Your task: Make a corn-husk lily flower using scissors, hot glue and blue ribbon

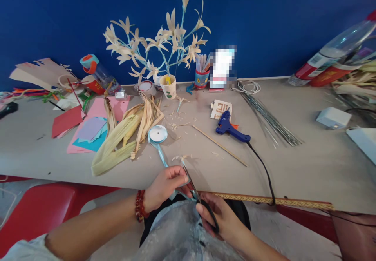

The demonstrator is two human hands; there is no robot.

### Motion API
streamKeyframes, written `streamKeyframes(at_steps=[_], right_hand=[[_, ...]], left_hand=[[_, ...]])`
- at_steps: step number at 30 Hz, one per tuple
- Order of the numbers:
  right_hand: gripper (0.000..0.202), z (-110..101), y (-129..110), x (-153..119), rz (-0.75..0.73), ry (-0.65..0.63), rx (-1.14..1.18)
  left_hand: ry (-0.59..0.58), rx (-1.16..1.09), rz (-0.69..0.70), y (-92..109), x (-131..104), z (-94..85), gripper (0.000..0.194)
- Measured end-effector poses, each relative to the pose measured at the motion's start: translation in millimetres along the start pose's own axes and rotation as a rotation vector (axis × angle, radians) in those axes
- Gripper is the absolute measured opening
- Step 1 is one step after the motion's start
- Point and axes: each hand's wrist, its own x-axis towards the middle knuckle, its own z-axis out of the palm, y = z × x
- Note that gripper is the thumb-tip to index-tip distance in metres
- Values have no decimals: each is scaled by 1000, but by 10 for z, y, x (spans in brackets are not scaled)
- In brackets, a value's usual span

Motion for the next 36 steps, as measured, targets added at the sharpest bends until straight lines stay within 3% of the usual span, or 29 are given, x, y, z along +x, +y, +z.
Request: streamKeyframes(at_steps=[10, 36], right_hand=[[57, 1, 99, 16, 4, -7, -13], [60, 7, -37, -48, 93, -64, 44]], left_hand=[[-20, 11, 0, 15, 3, 10, 27], [-42, 22, 41, -2, -20, -11, 23]])
